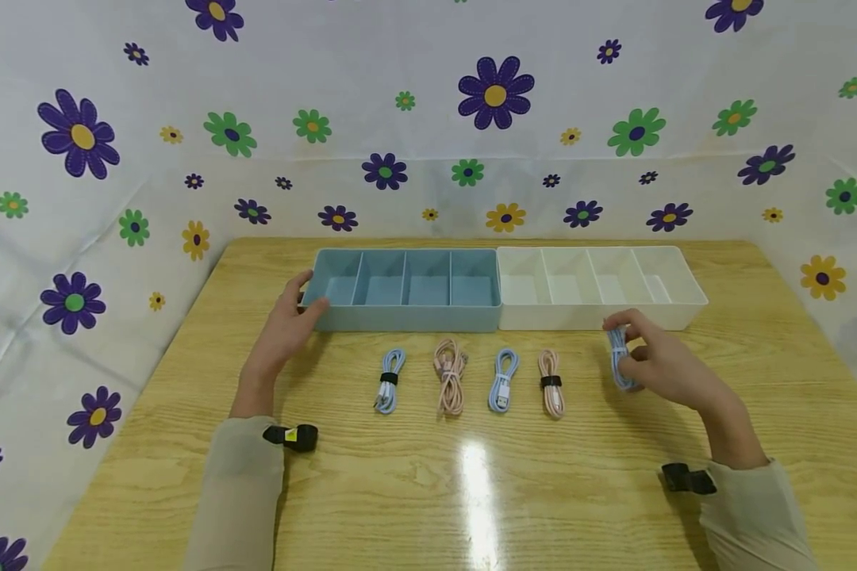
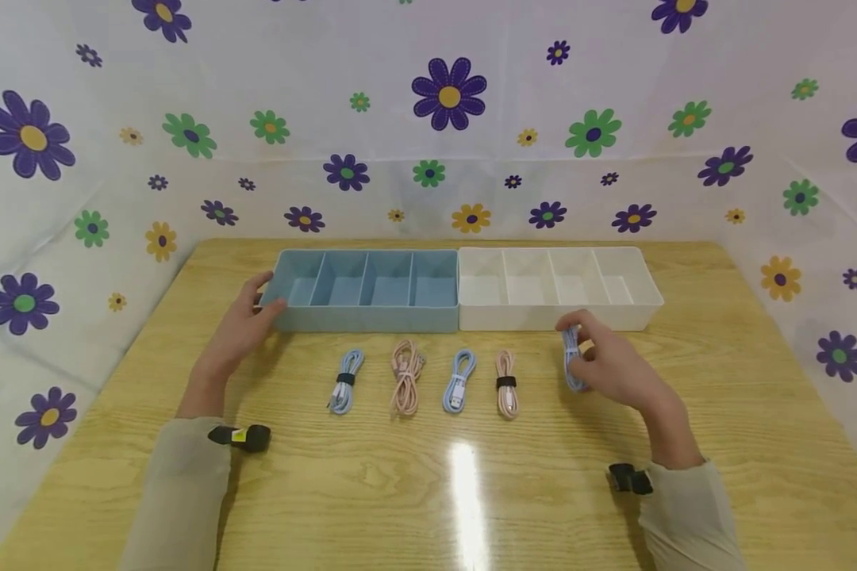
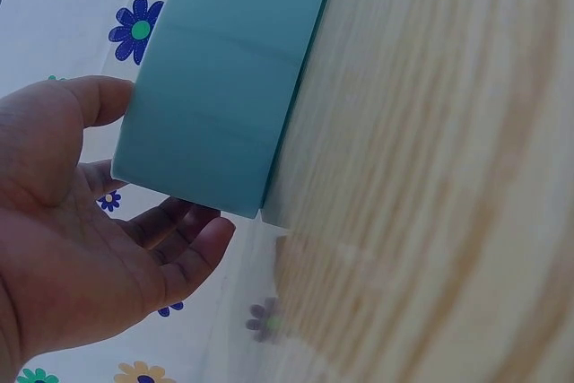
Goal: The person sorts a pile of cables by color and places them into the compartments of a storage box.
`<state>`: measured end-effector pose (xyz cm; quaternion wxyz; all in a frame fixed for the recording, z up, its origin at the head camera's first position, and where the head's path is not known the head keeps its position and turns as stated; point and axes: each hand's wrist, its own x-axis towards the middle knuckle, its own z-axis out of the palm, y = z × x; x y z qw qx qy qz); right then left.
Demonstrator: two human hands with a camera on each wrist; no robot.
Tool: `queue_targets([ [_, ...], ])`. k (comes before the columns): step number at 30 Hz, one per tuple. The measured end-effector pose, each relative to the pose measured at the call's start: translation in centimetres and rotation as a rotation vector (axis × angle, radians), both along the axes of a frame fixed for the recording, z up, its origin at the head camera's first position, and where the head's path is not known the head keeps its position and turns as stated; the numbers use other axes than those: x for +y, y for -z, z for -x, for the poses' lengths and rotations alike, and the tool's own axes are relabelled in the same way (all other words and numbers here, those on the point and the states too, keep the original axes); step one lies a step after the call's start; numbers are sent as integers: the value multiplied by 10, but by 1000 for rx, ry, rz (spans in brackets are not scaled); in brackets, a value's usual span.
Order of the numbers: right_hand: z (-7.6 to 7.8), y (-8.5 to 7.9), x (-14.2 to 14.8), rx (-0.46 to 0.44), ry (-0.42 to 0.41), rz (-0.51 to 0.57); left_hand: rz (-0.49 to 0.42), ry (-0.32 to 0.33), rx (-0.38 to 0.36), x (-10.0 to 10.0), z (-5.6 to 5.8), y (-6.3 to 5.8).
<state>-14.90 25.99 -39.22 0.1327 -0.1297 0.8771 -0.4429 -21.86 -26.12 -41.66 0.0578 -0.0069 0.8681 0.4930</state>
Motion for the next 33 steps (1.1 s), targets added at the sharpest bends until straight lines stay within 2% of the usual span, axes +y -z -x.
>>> queue_targets([
  [9, 2, -1, 0, 116, 4, 153, 16, -3, 6, 2, 0, -2],
  [13, 3, -1, -1, 160, -10, 260, 22, -7, 3, 2, -1, -2],
  [20, 2, -5, -1, 87, -18, 554, 28, -11, -7, 4, -1, -4],
  [25, 3, -8, -4, 29, 48, 605, 33, -17, -6, 4, -1, -5],
  [30, 2, -9, -6, 1, 52, 659, 40, -12, -10, 3, -2, -5],
  [33, 1, -10, -6, 6, 67, 649, 34, -9, -14, 3, -1, -5],
])
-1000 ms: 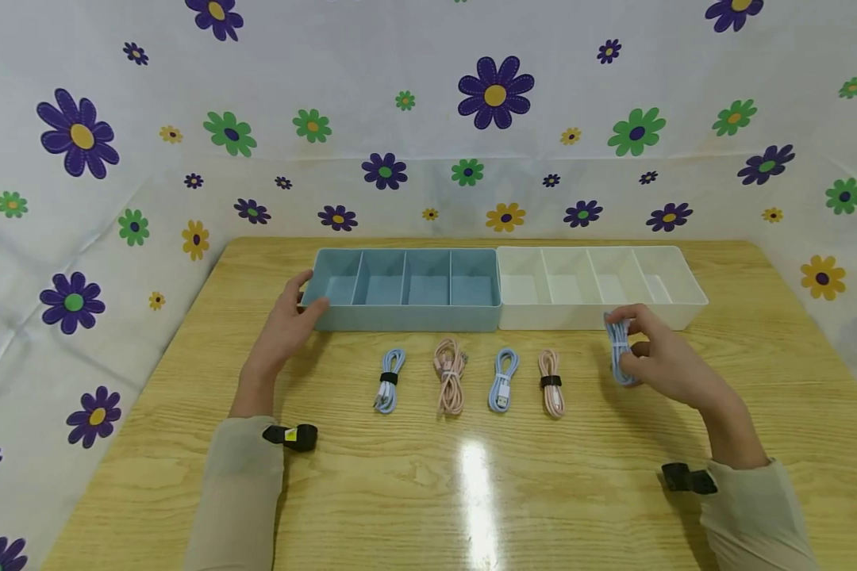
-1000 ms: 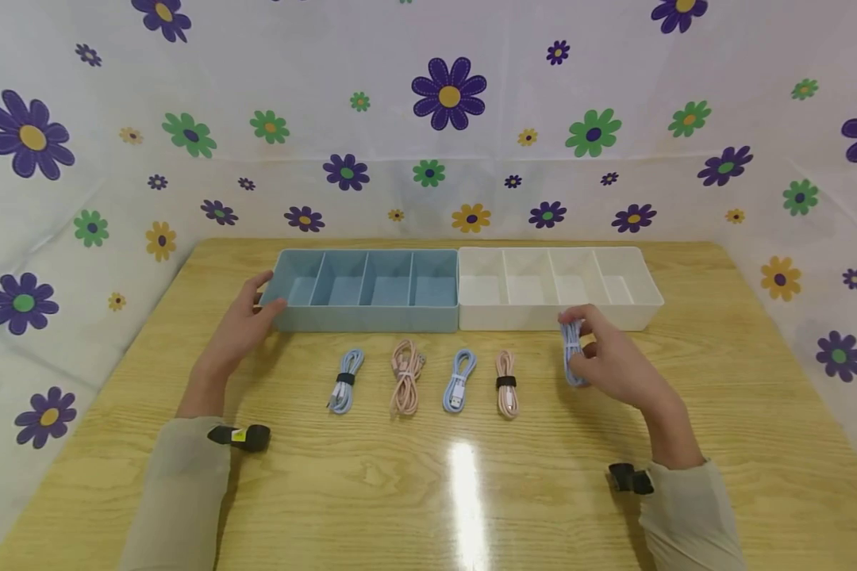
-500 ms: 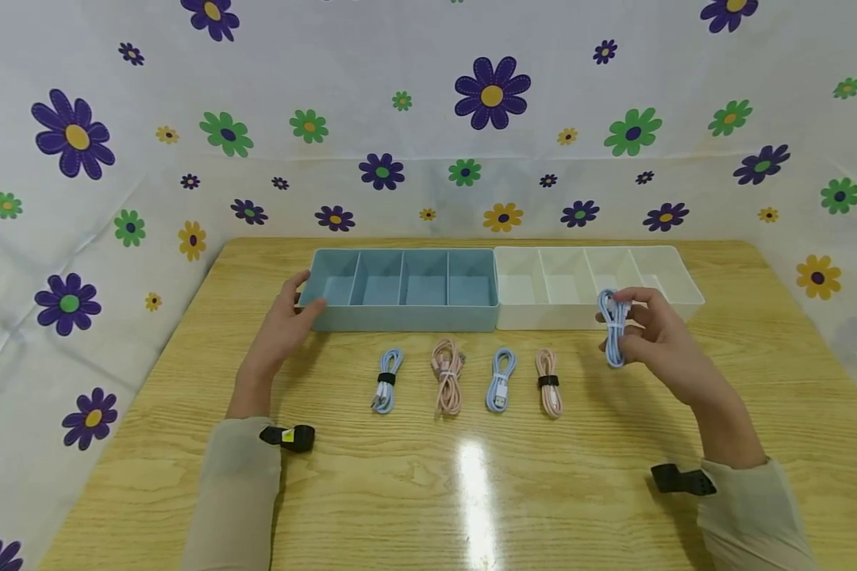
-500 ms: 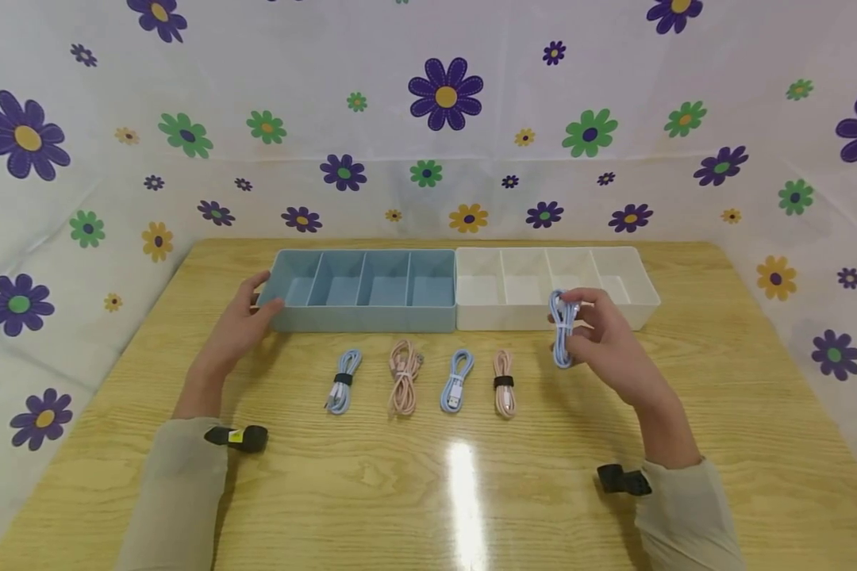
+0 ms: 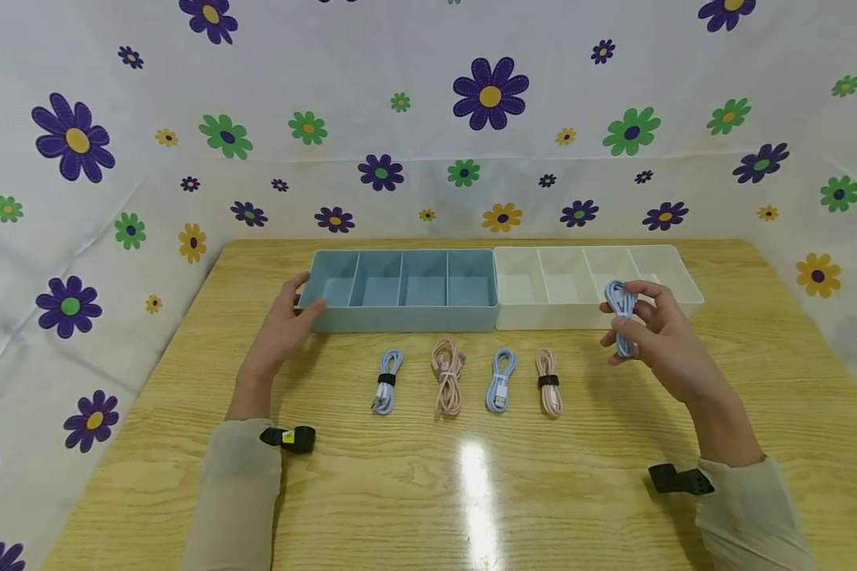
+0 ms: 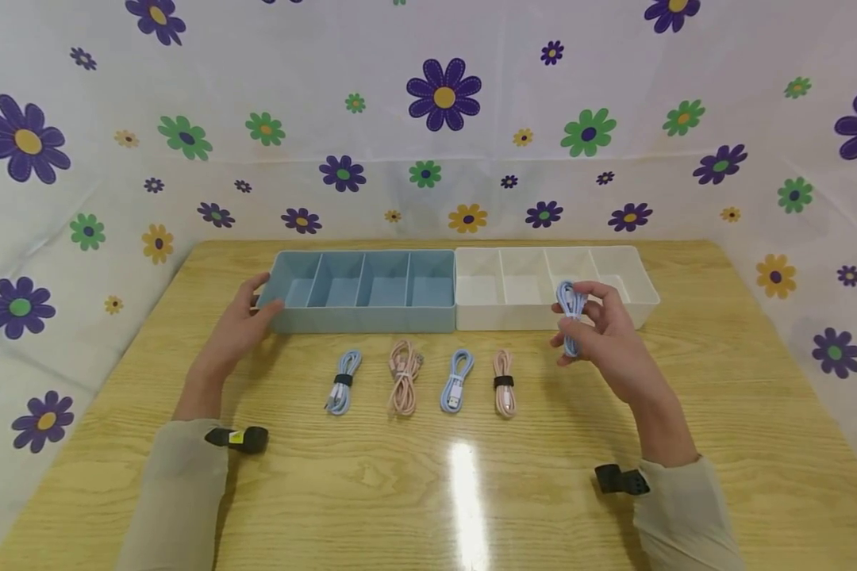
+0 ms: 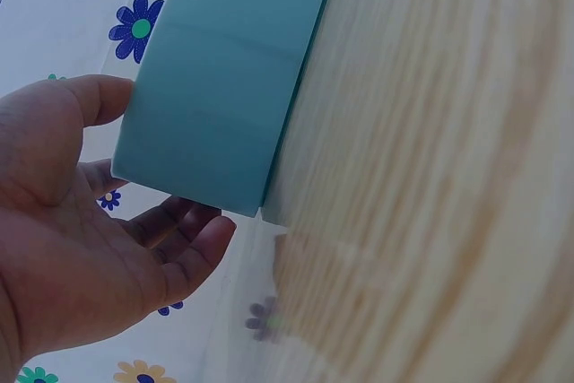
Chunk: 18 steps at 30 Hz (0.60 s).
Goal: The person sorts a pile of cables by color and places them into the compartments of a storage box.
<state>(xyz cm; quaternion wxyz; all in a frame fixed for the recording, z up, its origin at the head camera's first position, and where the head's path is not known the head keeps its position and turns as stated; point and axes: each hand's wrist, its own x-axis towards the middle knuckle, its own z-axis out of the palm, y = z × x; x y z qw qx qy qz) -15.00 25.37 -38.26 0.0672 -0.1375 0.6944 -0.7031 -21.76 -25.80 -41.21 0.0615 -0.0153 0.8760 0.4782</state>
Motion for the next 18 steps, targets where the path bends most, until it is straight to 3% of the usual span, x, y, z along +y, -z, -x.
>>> queue_targets([
  [13, 0, 3, -5, 54, 41, -104, -22, 12, 10, -3, 2, 2],
  [18, 1, 2, -5, 78, 17, -39, -35, 12, 6, -2, 1, 1],
])
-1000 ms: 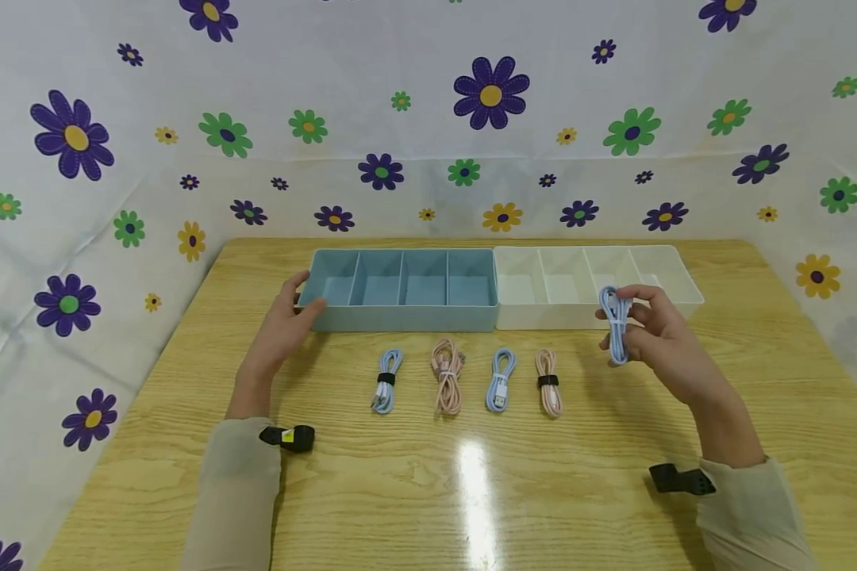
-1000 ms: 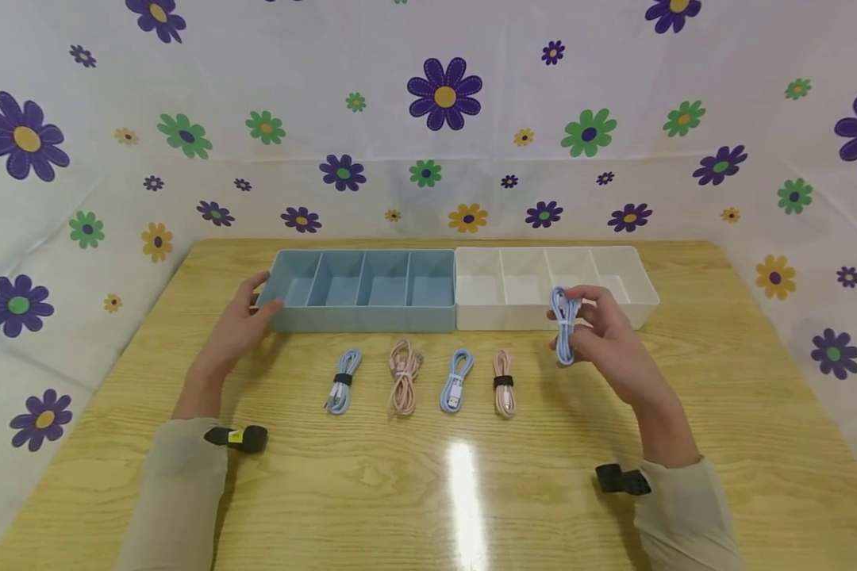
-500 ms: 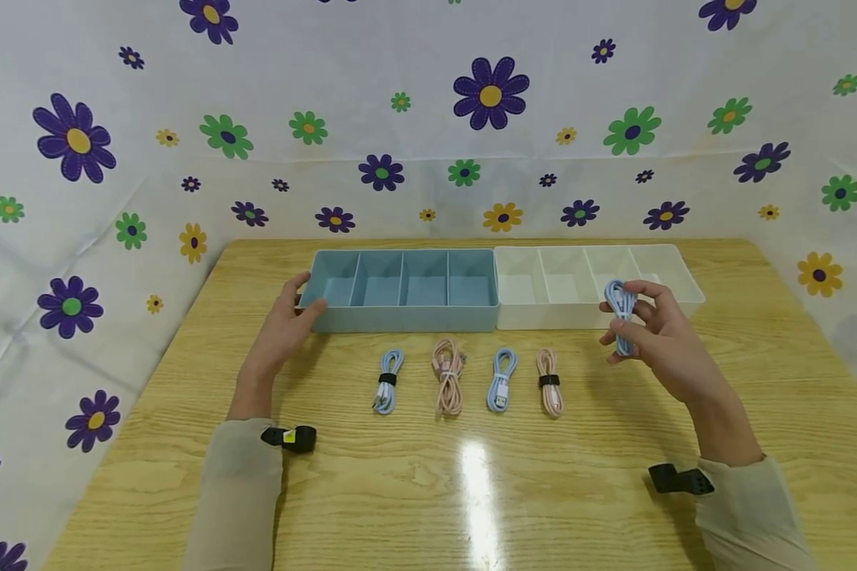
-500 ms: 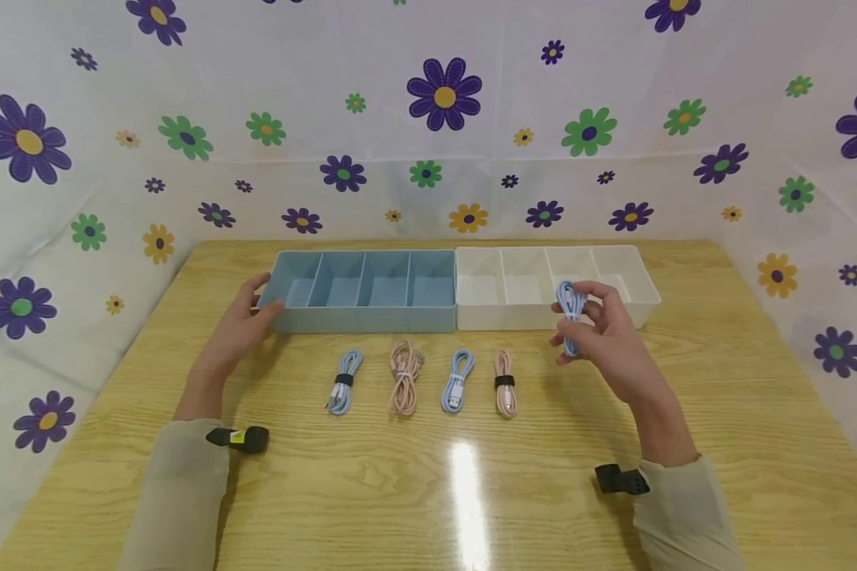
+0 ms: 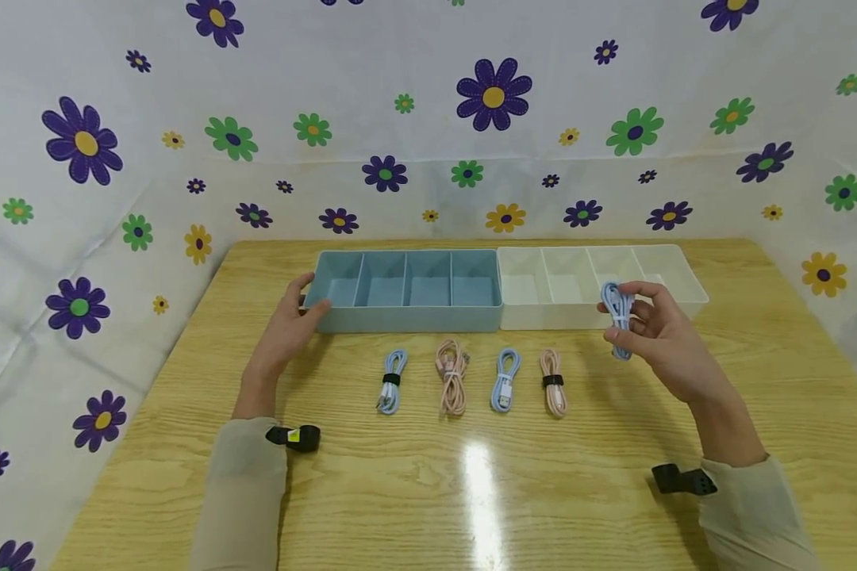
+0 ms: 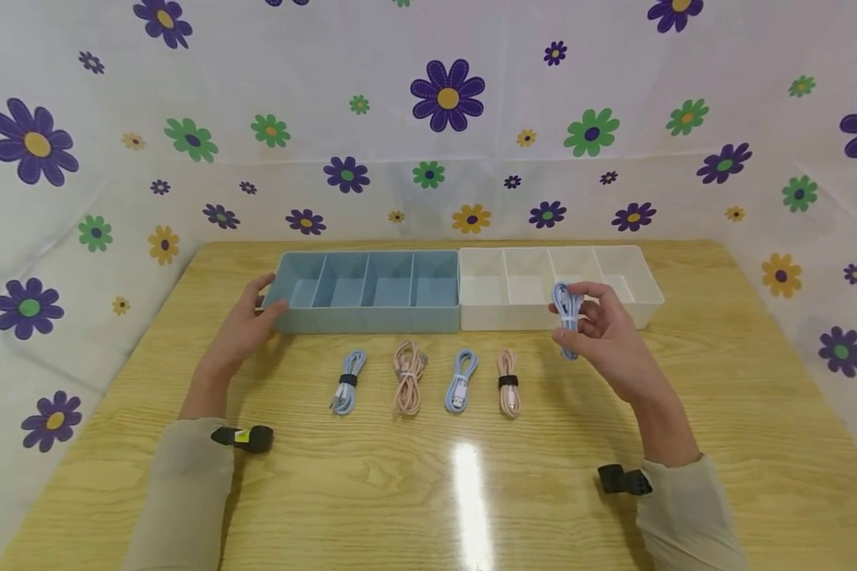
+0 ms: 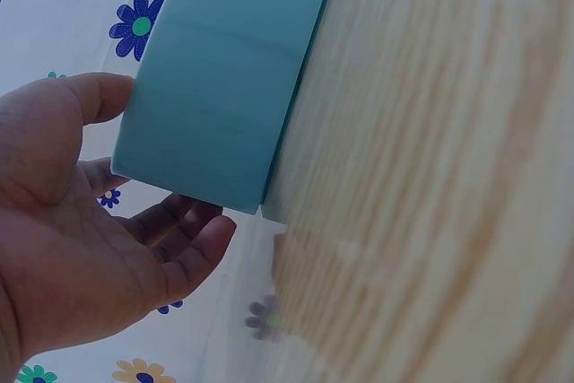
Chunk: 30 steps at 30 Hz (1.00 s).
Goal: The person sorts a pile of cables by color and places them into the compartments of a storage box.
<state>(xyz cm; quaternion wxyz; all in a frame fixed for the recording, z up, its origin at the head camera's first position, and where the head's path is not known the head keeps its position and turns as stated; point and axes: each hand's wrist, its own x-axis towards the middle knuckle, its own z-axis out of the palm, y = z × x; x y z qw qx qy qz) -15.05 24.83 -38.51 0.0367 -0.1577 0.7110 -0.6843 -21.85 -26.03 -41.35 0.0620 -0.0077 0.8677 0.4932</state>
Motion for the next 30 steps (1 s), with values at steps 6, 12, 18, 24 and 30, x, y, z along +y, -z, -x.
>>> queue_targets([
  [6, 2, 0, -5, -20, -3, 44, -33, -4, 2, -1, -1, -2],
  [12, 2, 2, -11, -61, -38, 144, -18, -17, 8, -2, 1, 1],
  [18, 2, 1, -19, -103, -59, 268, -23, 5, 17, -5, 2, 5],
  [24, 5, 2, -28, -238, 20, 277, -44, 23, 49, -7, 3, 4],
  [30, 9, 3, -34, -303, 54, 239, -48, 17, 82, -9, 2, 3],
])
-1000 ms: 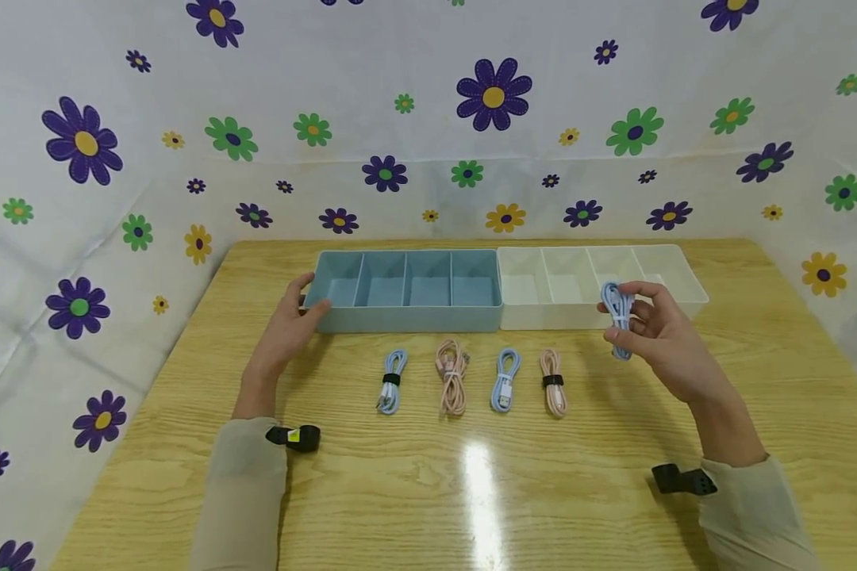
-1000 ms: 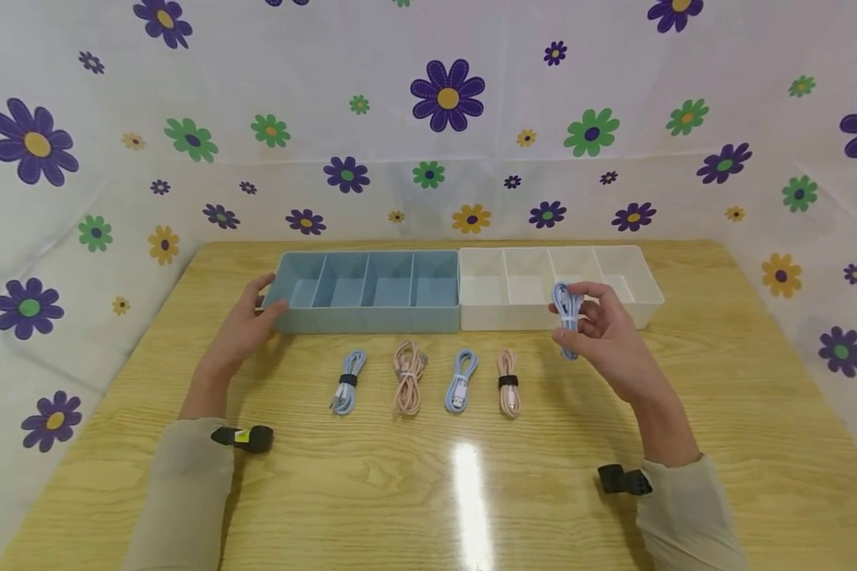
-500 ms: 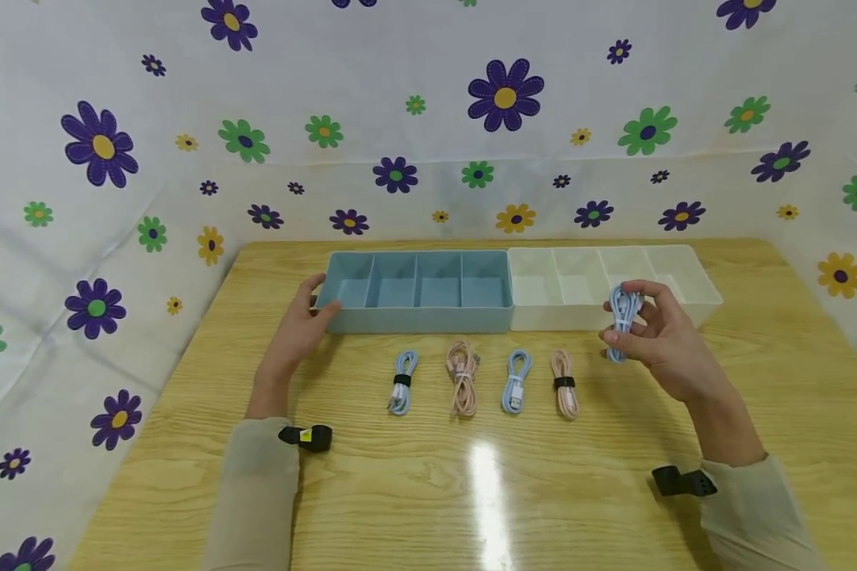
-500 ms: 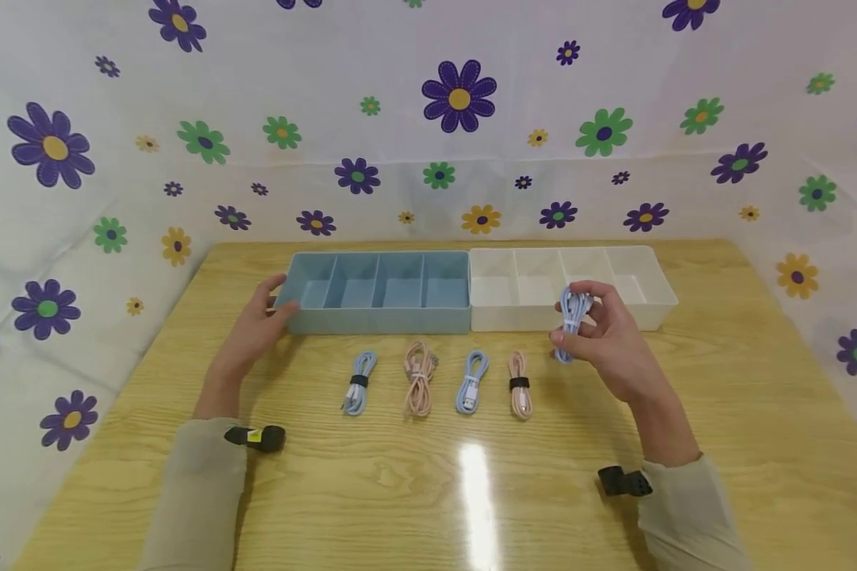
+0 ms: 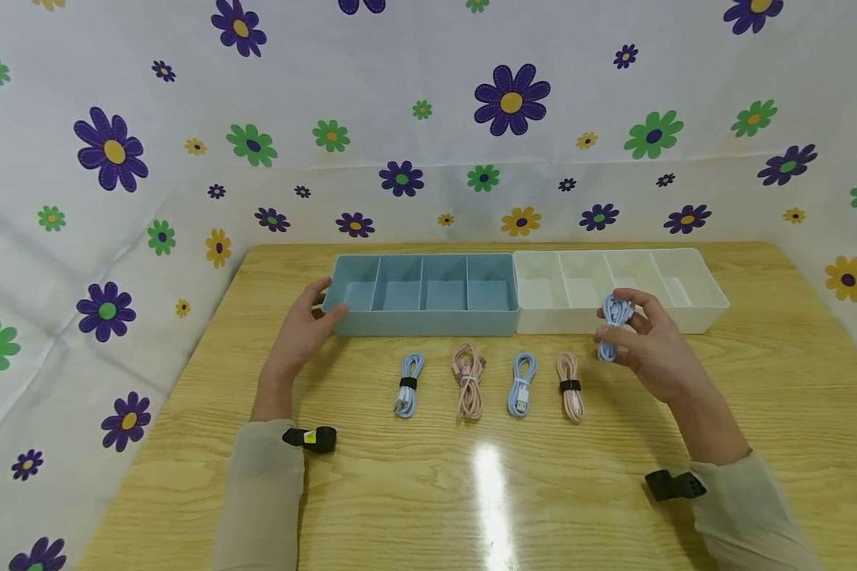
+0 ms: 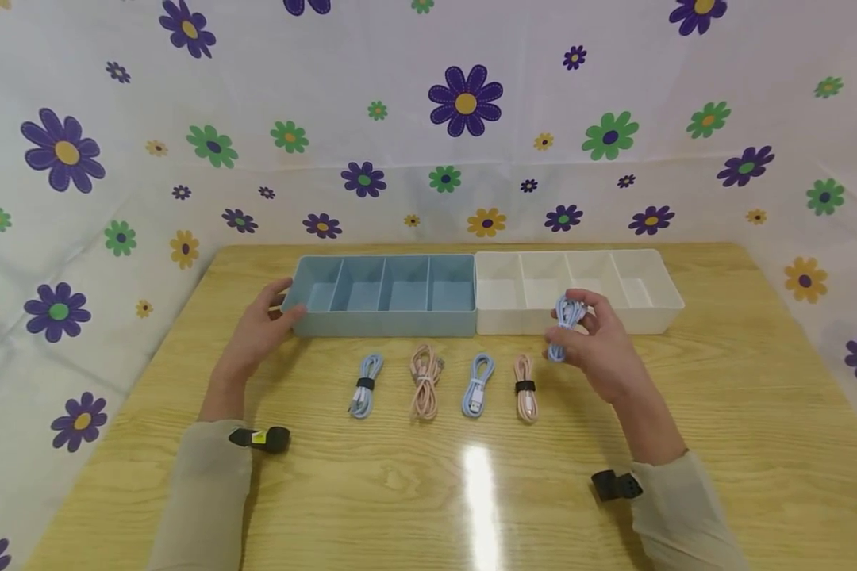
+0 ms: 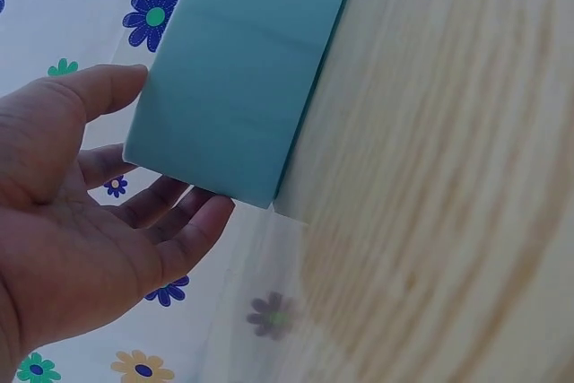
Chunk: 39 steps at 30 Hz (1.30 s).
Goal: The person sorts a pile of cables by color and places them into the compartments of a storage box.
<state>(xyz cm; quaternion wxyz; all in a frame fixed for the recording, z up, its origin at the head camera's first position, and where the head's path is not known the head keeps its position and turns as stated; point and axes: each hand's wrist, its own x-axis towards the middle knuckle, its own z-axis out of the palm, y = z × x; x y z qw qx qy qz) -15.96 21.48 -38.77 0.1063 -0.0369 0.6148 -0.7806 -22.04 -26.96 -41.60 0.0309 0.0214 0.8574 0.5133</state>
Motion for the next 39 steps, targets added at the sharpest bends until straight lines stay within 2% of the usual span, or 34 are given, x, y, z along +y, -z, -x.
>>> queue_targets([
  [5, 4, -8, -3, 11, -23, -17, -7, -16, 29, 0, -2, -5],
  [13, 15, -20, -13, -55, -4, -54, -35, -18, 34, 2, -5, -9],
  [23, 26, -27, -39, -92, -59, -43, -32, -35, 11, 0, -7, -4],
  [33, 34, -34, -49, -70, -91, -69, -45, -40, 36, 1, -8, -4],
  [39, 38, -35, -51, -69, -109, -70, -42, -49, 28, 1, -6, -3],
])
